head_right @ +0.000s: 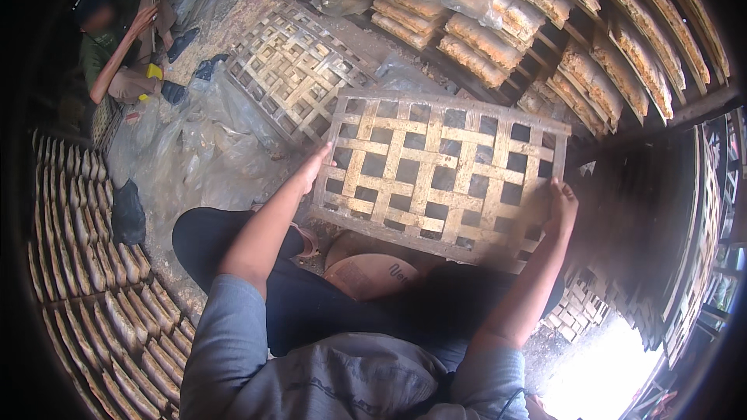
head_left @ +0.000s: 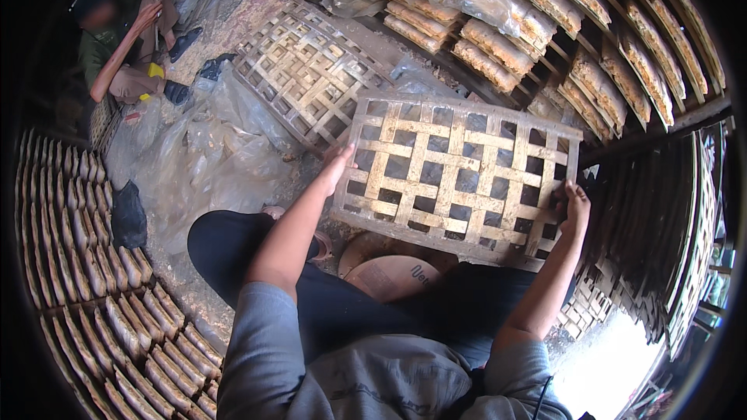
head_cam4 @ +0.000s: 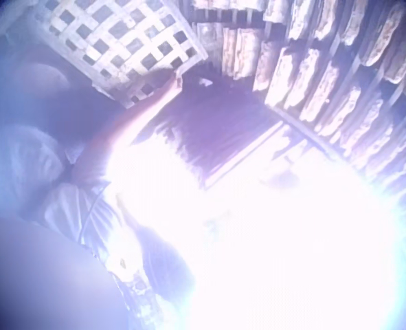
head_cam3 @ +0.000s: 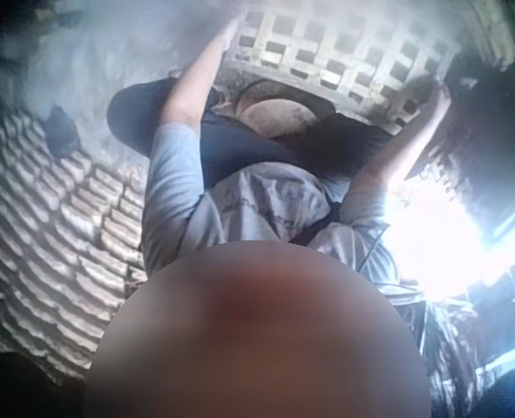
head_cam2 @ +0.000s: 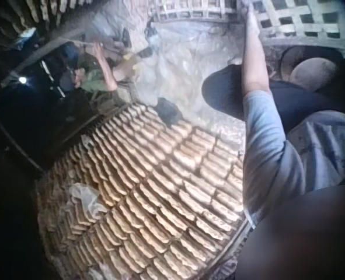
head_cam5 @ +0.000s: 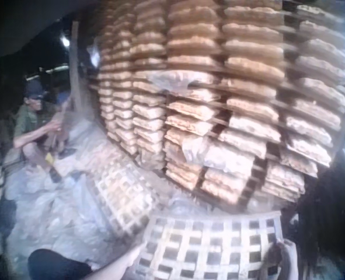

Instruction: The person assembles a wooden lattice tray by inserting a plastic sheet into the frame, then uses a tool to secure the edges. The person repeats this process with multiple trays, stacking the completed units nearby.

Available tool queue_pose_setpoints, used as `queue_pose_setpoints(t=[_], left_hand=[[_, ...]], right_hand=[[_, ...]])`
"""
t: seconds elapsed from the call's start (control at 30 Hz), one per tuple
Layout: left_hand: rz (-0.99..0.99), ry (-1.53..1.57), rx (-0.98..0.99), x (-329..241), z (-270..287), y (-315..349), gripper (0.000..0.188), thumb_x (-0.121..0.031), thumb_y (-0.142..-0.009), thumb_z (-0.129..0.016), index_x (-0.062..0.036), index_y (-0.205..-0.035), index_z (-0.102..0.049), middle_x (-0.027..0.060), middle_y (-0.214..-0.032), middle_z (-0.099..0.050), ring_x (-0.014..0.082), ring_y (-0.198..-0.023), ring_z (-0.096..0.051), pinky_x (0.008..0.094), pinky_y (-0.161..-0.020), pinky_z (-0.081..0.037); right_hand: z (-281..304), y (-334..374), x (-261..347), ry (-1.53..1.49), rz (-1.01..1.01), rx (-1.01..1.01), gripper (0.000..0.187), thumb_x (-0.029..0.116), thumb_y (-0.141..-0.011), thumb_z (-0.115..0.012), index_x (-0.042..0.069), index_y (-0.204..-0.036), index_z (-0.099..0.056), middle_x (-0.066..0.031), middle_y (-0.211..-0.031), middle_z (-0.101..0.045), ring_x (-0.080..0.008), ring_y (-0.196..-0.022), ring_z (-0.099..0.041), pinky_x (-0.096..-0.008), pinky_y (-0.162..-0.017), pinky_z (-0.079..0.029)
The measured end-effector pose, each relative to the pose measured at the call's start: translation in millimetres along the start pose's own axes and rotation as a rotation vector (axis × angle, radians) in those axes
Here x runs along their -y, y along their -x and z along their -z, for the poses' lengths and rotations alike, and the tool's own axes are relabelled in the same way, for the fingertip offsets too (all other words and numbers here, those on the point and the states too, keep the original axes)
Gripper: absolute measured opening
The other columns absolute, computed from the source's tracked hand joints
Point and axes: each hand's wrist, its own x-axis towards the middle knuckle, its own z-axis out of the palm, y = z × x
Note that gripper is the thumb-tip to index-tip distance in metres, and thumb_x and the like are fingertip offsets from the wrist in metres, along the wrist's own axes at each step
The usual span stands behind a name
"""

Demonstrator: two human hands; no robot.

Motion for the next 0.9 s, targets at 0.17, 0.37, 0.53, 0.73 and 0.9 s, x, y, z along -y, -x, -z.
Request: queue_pose_setpoints(t=[0.17, 0.37, 0.53, 0.73, 0.9], left_hand=[[-0.261, -0.299, -0.118, 13, -24, -59, 0.058, -0.037, -0.092, -0.065, -0.0054, -0.139, -0.054, 0.0172, -0.128, -0.063, 0.0271, -0.120, -0.059, 0.0358, -0.102, -0.044], [-0.228, -0.678, -0.153, -31, -58, -81, 0.055, -0.027, -0.085, -0.072, -0.0016, -0.132, -0.058, 0.0208, -0.126, -0.063, 0.0300, -0.117, -0.061, 0.0377, -0.102, -0.046], [-0.363, -0.416, -0.205, 25, -43, -105, 0.051, -0.019, -0.085, -0.073, -0.0008, -0.130, -0.058, 0.0173, -0.118, -0.067, 0.0253, -0.109, -0.065, 0.0354, -0.095, -0.049], [-0.284, 0.014, -0.041, 47, -47, -130, 0.031, -0.012, -0.088, -0.065, -0.0001, -0.116, -0.067, 0.0085, -0.110, -0.069, 0.0142, -0.101, -0.063, 0.0275, -0.090, -0.049], [-0.252, 0.063, -0.094, 43, -32, -144, 0.033, -0.014, -0.086, -0.066, 0.0020, -0.115, -0.068, 0.0082, -0.106, -0.070, 0.0166, -0.101, -0.064, 0.0296, -0.093, -0.047]], right_hand=[[-13, -32, -80, -0.086, -0.158, -0.078, 0.020, 0.027, -0.094, -0.068, 0.011, -0.081, -0.068, -0.0021, -0.069, -0.066, -0.0112, -0.051, -0.052, -0.0270, -0.048, -0.041], [5, -83, -160, -0.149, -0.273, -0.277, 0.017, 0.025, -0.093, -0.068, 0.010, -0.087, -0.069, -0.0033, -0.070, -0.065, -0.0134, -0.053, -0.053, -0.0289, -0.047, -0.040], [-7, -67, -147, -0.193, -0.263, -0.074, 0.017, 0.027, -0.092, -0.069, 0.011, -0.085, -0.068, -0.0018, -0.070, -0.064, -0.0130, -0.053, -0.051, -0.0274, -0.048, -0.039], [10, -70, -165, -0.230, -0.328, -0.095, 0.018, 0.030, -0.091, -0.069, 0.012, -0.090, -0.068, 0.0000, -0.073, -0.065, -0.0120, -0.054, -0.051, -0.0265, -0.051, -0.041], [-6, -68, -172, -0.264, -0.429, -0.091, 0.019, 0.032, -0.091, -0.070, 0.014, -0.096, -0.068, 0.0003, -0.079, -0.065, -0.0121, -0.059, -0.051, -0.0275, -0.053, -0.044]])
